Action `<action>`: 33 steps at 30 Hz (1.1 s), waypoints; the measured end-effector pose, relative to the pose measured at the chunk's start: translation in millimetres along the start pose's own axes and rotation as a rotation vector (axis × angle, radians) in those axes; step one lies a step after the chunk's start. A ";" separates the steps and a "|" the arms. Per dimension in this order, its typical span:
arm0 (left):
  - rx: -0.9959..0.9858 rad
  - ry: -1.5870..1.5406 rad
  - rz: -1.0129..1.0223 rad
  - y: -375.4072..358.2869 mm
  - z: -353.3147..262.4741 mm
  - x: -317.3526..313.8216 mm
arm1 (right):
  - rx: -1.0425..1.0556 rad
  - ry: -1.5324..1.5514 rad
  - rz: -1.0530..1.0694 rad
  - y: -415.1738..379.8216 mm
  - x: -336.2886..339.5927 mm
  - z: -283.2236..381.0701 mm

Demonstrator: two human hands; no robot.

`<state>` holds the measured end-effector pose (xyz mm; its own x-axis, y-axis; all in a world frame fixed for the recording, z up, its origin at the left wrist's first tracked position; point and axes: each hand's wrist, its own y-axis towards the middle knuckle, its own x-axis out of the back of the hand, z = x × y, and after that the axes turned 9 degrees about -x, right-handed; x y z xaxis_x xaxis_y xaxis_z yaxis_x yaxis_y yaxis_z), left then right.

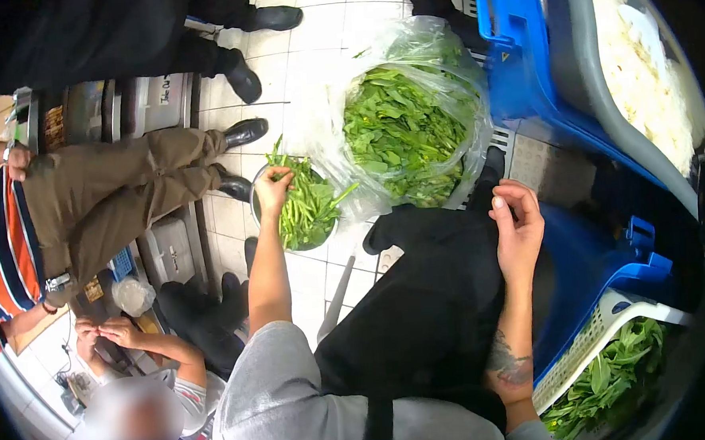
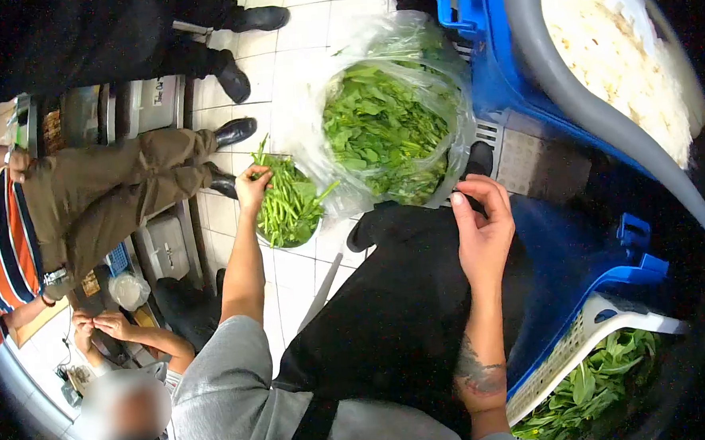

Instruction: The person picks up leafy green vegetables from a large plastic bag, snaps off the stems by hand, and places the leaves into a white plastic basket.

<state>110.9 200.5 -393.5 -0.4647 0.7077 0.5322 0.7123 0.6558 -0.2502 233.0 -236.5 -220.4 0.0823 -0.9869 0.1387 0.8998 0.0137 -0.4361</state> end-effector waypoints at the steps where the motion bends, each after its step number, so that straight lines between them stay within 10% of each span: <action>1: 0.009 0.013 0.000 -3.3 18.9 13.2 | -0.006 -0.026 0.002 0.0 0.1 -0.1; 7: 0.072 0.926 0.140 -18.5 62.6 40.5 | 0.045 -0.027 0.019 -0.5 -6.1 -0.7; 10: -0.056 1.150 -0.131 -17.7 10.0 -33.5 | 0.013 -0.005 0.005 0.4 -6.1 -0.3; 13: -0.847 0.821 0.102 -8.4 -37.0 -111.0 | 0.006 0.001 0.006 1.3 -4.2 0.1; 17: -1.010 0.552 0.478 -6.2 -61.3 -242.7 | -0.006 -0.024 -0.001 2.6 -3.6 -1.1; 22: -0.636 1.130 1.092 -5.1 -45.9 -332.5 | -0.029 -0.047 0.002 4.0 -2.5 -0.2; 33: -0.888 1.231 0.970 -0.8 -53.7 -261.0 | 0.002 -0.158 -0.004 -2.9 -9.6 14.0</action>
<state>259.8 1.2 -488.8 0.5676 -0.1388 0.8115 0.6963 -0.4450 -0.5631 235.6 -224.9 -208.0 0.1447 -0.9493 0.2790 0.9012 0.0100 -0.4333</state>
